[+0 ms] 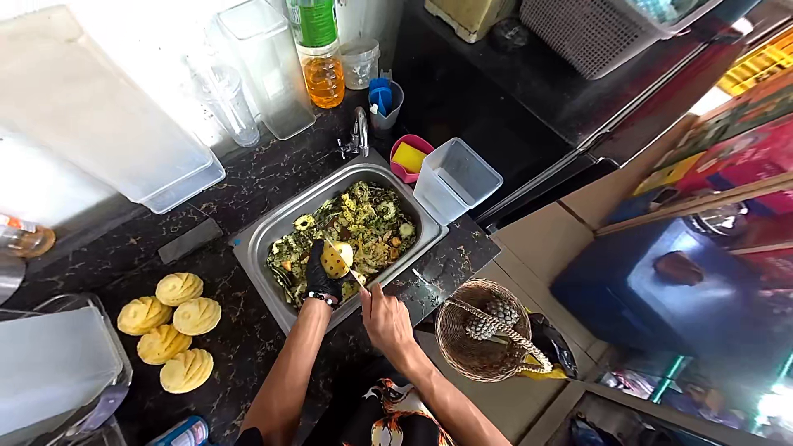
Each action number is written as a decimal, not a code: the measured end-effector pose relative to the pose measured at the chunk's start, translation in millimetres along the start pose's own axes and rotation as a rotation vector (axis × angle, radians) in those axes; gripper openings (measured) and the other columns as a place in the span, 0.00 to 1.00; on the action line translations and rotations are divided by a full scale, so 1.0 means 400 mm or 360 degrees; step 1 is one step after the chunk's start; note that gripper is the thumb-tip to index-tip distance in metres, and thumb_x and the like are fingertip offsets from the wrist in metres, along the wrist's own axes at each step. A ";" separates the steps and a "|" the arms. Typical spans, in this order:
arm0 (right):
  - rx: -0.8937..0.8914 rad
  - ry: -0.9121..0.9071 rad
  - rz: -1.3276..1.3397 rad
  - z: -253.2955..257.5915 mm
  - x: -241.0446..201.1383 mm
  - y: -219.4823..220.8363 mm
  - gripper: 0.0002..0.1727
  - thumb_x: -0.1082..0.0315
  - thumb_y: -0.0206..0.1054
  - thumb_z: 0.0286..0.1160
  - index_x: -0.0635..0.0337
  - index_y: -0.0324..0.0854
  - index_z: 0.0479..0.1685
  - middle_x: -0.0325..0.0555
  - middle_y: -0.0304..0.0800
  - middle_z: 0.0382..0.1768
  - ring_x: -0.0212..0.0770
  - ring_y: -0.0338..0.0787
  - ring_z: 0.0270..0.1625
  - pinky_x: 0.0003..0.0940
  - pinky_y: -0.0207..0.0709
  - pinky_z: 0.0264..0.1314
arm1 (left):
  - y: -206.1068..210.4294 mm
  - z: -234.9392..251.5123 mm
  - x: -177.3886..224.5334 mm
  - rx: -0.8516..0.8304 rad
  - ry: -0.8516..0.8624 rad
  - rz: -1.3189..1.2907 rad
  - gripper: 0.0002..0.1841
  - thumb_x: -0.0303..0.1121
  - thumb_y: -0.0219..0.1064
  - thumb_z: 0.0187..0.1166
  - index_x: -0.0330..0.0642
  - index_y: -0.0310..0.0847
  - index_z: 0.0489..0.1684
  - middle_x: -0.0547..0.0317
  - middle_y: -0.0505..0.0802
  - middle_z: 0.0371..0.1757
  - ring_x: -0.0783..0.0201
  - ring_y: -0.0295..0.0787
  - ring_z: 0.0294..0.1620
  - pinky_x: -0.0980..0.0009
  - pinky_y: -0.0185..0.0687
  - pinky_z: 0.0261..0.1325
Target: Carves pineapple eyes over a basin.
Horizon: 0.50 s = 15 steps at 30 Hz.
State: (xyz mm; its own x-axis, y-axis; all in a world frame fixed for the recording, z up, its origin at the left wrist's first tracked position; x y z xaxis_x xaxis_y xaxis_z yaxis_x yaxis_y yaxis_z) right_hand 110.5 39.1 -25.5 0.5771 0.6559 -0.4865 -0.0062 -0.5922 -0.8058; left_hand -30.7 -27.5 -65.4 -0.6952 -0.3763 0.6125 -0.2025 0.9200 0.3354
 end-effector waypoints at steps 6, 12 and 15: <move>-0.0097 0.0017 0.0092 0.032 -0.025 0.018 0.34 0.44 0.37 0.94 0.62 0.81 0.60 0.56 0.93 0.36 0.59 0.95 0.46 0.57 0.85 0.47 | -0.013 -0.016 -0.026 -0.0099 0.0138 0.0008 0.20 0.53 0.57 0.86 0.53 0.77 0.66 0.51 0.89 0.53 0.54 0.89 0.51 0.49 0.87 0.44; -0.0067 -0.0089 0.0453 0.078 -0.036 0.011 0.32 0.45 0.39 0.94 0.61 0.83 0.49 0.51 0.89 0.30 0.54 0.93 0.42 0.55 0.84 0.48 | -0.035 -0.009 -0.018 -0.0060 0.0083 0.0039 0.25 0.57 0.55 0.87 0.52 0.73 0.73 0.47 0.86 0.61 0.50 0.86 0.57 0.45 0.85 0.50; 0.0098 -0.0094 0.0632 0.087 -0.002 0.011 0.31 0.48 0.41 0.94 0.63 0.85 0.51 0.50 0.87 0.25 0.52 0.91 0.34 0.54 0.84 0.42 | -0.072 0.009 0.023 -0.0219 -0.0158 -0.0073 0.35 0.68 0.54 0.79 0.53 0.70 0.77 0.42 0.85 0.68 0.41 0.84 0.64 0.36 0.83 0.56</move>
State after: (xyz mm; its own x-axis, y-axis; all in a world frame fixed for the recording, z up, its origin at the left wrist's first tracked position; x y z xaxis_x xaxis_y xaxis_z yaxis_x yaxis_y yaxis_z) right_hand 81.5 52.3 -40.5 0.4718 0.4085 -0.7814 -0.2691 -0.7772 -0.5688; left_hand -33.8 -57.0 -71.9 -0.7533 -0.3986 0.5231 -0.1441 0.8761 0.4602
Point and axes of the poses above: each hand's wrist, its own z-axis towards the middle knuckle, its own y-axis out of the palm, x = y × z, the point moved 1 cm from there along z, towards the middle knuckle
